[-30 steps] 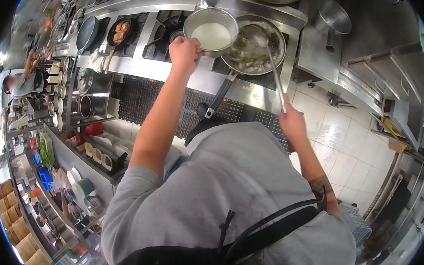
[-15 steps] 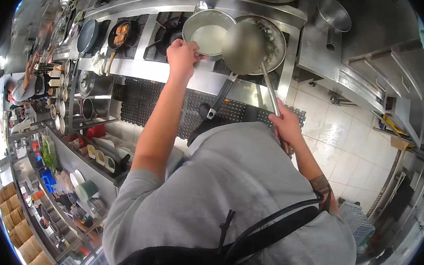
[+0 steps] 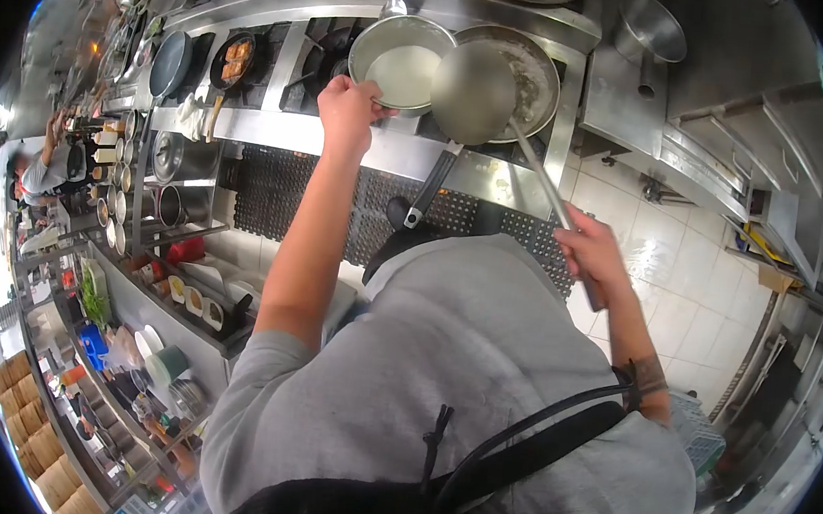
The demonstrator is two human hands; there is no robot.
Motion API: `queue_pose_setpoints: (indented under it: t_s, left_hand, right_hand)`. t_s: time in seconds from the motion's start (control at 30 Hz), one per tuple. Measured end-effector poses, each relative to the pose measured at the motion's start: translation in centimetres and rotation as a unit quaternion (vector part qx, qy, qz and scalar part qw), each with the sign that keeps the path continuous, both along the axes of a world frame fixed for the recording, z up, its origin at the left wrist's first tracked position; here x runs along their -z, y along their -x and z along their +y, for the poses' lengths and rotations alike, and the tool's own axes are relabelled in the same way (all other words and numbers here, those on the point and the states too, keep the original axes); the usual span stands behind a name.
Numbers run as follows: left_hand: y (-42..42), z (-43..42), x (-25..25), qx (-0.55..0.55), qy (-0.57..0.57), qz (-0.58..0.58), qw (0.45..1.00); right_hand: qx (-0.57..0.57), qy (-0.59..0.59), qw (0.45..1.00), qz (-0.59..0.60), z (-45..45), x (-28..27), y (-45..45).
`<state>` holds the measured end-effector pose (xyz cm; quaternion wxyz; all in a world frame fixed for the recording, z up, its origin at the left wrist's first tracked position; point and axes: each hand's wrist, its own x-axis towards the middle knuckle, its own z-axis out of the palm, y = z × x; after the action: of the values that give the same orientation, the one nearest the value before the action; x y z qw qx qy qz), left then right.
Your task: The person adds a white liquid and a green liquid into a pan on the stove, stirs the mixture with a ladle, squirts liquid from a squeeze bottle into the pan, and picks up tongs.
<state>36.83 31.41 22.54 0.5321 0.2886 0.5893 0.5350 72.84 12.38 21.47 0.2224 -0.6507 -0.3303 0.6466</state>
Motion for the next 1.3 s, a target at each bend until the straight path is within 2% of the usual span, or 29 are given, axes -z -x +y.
queue_pose_setpoints:
  t_s: [0.07, 0.1, 0.13, 0.17, 0.2, 0.23, 0.27, 0.3, 0.33, 0.43, 0.47, 0.5, 0.53, 0.57, 0.6, 0.63, 0.67, 0.7, 0.73, 0.83, 0.87, 0.93, 0.97, 1.03, 1.07, 1.1, 1.13, 1.27, 1.3]
  left_hand:
    - [0.4, -0.2, -0.1, 0.0, -0.003, 0.004, 1.0]
    - [0.5, -0.3, -0.1, 0.008, -0.008, 0.008, 1.0]
    - [0.4, -0.3, 0.0, 0.011, -0.008, 0.008, 1.0]
    - [0.3, -0.2, 0.0, 0.005, -0.005, 0.009, 1.0]
    - [0.2, -0.1, 0.1, -0.001, -0.003, 0.011, 1.0]
    - [0.2, -0.1, 0.1, 0.0, -0.006, 0.011, 1.0]
    - [0.3, -0.1, 0.1, 0.003, -0.002, 0.008, 1.0]
    - [0.3, -0.1, 0.1, 0.006, 0.002, 0.004, 1.0]
    - [0.3, -0.2, -0.1, 0.005, 0.002, 0.003, 1.0]
    - [0.6, -0.6, -0.5, 0.0, -0.004, 0.014, 1.0]
    - [0.8, -0.7, -0.4, 0.003, -0.007, 0.011, 1.0]
    - [0.9, -0.8, -0.3, 0.008, -0.011, 0.009, 1.0]
    - [0.9, -0.7, -0.1, 0.011, -0.011, 0.009, 1.0]
    - [1.0, -0.7, 0.2, 0.005, -0.008, 0.015, 1.0]
    - [0.9, -0.6, 0.4, -0.002, -0.007, 0.021, 1.0]
    - [0.7, -0.6, 0.3, -0.001, -0.009, 0.021, 1.0]
    - [0.6, -0.9, 0.1, 0.0, -0.01, 0.007, 1.0]
    - [0.6, -1.0, -0.1, 0.0, -0.011, -0.007, 1.0]
    - [0.7, -0.9, -0.3, -0.001, -0.011, -0.006, 1.0]
    - [0.8, -0.8, -0.5, 0.0, -0.005, 0.002, 1.0]
    - [0.8, -0.8, -0.6, 0.0, -0.012, 0.001, 1.0]
    - [0.8, -0.9, -0.6, 0.004, -0.018, 0.0, 1.0]
    - [0.7, -0.9, -0.5, 0.0, -0.017, 0.001, 1.0]
    - [0.3, -0.8, -0.4, -0.002, -0.021, 0.001, 1.0]
    - [0.2, -1.0, -0.4, 0.003, -0.019, -0.006, 1.0]
    - [0.3, -1.1, -0.5, 0.007, -0.017, -0.012, 1.0]
    - [0.5, -1.2, -0.7, 0.006, -0.018, -0.01, 1.0]
    - [0.9, -1.2, -0.7, 0.002, -0.01, 0.003, 1.0]
    - [1.1, -1.3, -0.6, 0.007, -0.014, 0.001, 1.0]
  right_hand:
    - [-0.048, -0.014, 0.993, -0.102, 0.0, -0.4, -1.5]
    - [-0.047, -0.011, 0.994, -0.101, 0.0, 0.9, -1.1]
    - [-0.11, -0.132, 0.951, -0.256, 0.0, 3.6, -0.3]
    - [-0.167, -0.248, 0.866, -0.401, 0.0, 6.3, 0.5]
    - [-0.162, -0.3, 0.845, -0.413, -0.1, 8.6, 1.8]
    - [-0.16, -0.301, 0.844, -0.414, 0.1, 7.7, 2.8]
    - [-0.101, -0.199, 0.942, -0.25, 0.0, 5.8, 3.9]
    - [-0.039, -0.088, 0.993, -0.074, -0.2, 4.2, 4.3]
    - [0.016, -0.023, 0.999, 0.025, -0.7, 3.5, 3.2]
    - [-0.002, 0.032, 0.999, -0.001, -0.8, 0.1, -1.3]
    - [-0.037, -0.008, 0.997, -0.071, -0.8, 0.0, -1.8]
    - [-0.037, -0.006, 0.997, -0.07, -0.8, 1.6, -1.3]
    - [-0.081, -0.148, 0.963, -0.212, -0.9, 4.7, -0.5]
    - [-0.121, -0.283, 0.886, -0.348, -0.9, 7.3, 0.3]
    - [-0.134, -0.244, 0.89, -0.362, -0.5, 8.5, 2.0]
    - [-0.133, -0.245, 0.889, -0.362, -0.3, 7.7, 3.2]
    - [-0.076, -0.16, 0.962, -0.208, -0.2, 6.3, 4.4]
    - [-0.017, -0.068, 0.997, -0.045, -0.1, 4.7, 4.9]
    - [0.048, -0.004, 0.997, 0.058, -0.4, 3.1, 4.2]
    - [0.054, 0.076, 0.992, 0.087, -0.3, -1.5, -0.3]
    - [0.052, 0.078, 0.992, 0.087, -0.2, -1.5, -0.2]
    - [-0.067, -0.052, 0.981, -0.176, 0.1, -1.1, 0.0]
    - [-0.063, -0.051, 0.981, -0.178, -0.3, 2.0, 0.6]
    - [-0.12, -0.311, 0.862, -0.381, -1.2, 10.4, 2.5]
    - [-0.119, -0.313, 0.862, -0.381, -1.1, 9.2, 3.0]
    - [-0.063, -0.181, 0.96, -0.204, -0.9, 6.5, 3.6]
    - [-0.006, -0.036, 0.999, -0.015, -0.6, 4.1, 3.8]
    - [-0.078, 0.009, 0.994, -0.081, -0.2, 0.2, -2.0]
    - [-0.145, -0.088, 0.957, -0.235, 0.0, 0.4, -2.4]
